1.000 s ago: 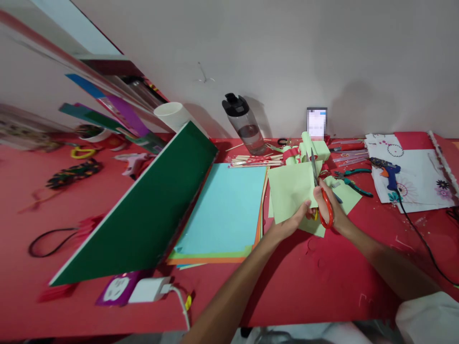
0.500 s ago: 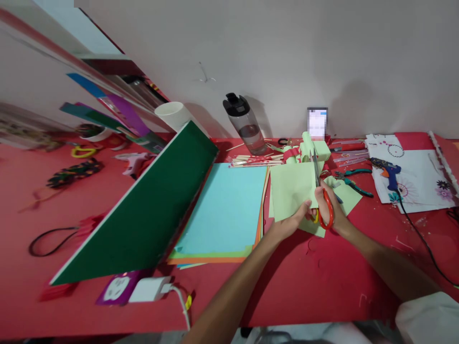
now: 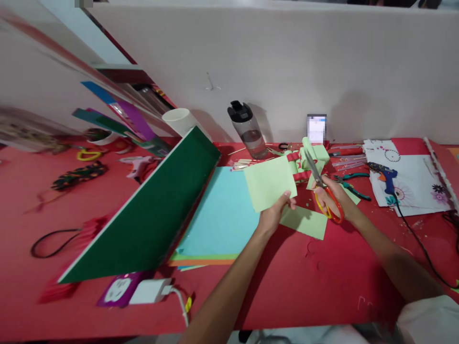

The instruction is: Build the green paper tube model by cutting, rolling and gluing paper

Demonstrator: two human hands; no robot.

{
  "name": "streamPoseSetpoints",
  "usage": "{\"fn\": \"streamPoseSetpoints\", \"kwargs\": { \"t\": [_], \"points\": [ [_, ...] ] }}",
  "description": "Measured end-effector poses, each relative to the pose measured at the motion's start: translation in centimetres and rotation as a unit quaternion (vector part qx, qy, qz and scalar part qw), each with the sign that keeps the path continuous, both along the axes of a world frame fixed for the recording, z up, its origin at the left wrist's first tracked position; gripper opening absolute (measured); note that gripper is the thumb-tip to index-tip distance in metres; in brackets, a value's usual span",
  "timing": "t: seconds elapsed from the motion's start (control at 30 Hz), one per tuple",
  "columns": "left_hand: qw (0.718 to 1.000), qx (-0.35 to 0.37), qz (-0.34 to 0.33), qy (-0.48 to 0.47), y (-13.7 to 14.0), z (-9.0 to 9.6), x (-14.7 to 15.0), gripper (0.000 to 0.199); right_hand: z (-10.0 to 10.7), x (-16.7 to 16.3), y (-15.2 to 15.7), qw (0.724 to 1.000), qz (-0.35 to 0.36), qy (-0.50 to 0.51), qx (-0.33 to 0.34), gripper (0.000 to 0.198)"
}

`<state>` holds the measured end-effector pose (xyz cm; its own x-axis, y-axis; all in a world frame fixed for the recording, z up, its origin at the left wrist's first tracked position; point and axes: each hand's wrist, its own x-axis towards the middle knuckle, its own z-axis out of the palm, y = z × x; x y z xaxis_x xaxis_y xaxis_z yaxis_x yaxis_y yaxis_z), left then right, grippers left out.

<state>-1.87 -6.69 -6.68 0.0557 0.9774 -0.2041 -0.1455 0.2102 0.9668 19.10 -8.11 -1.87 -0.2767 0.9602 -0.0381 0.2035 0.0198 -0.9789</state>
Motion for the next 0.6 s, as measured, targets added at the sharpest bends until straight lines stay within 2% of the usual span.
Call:
{"fn": "streamPoseSetpoints", "kwargs": {
  "t": [0.07,0.1,0.17,0.23,0.33,0.47,0.53,0.6],
  "points": [
    [0.998,-0.005,0.037,-0.056,0.9,-0.4,-0.3,0.046,1.8,1.5,0.2,0.983,0.072,-0.166,0.029,0.04],
    [0.997,-0.007,0.052,-0.065,1.3,-0.5,-0.6,0.045,2.5,2.1,0.2,0.962,0.103,-0.249,0.052,0.04],
    [0.995,-0.003,0.081,-0.052,1.8,-0.6,-1.2,0.044,3.4,3.2,0.1,0.915,0.16,-0.367,0.048,0.04],
    [0.996,0.008,0.083,-0.016,2.0,-0.6,-1.8,0.045,3.6,3.8,-0.2,0.871,0.208,-0.444,0.026,0.038],
    [0.998,-0.004,0.036,0.058,1.7,-0.4,-2.4,0.048,3.2,3.8,-0.8,0.825,0.241,-0.512,0.006,0.028],
    [0.98,-0.027,-0.086,0.178,0.7,0.4,-2.5,0.053,2.9,3.1,-1.4,0.799,0.266,-0.54,-0.019,0.03],
    [0.964,-0.027,-0.146,0.22,0.2,0.6,-2.4,0.054,3.1,3.1,-1.4,0.797,0.278,-0.536,-0.032,0.03],
    [0.95,-0.03,-0.196,0.243,-0.1,0.7,-2.3,0.056,3.5,3.3,-1.2,0.807,0.269,-0.525,-0.038,0.029]
  ]
}}
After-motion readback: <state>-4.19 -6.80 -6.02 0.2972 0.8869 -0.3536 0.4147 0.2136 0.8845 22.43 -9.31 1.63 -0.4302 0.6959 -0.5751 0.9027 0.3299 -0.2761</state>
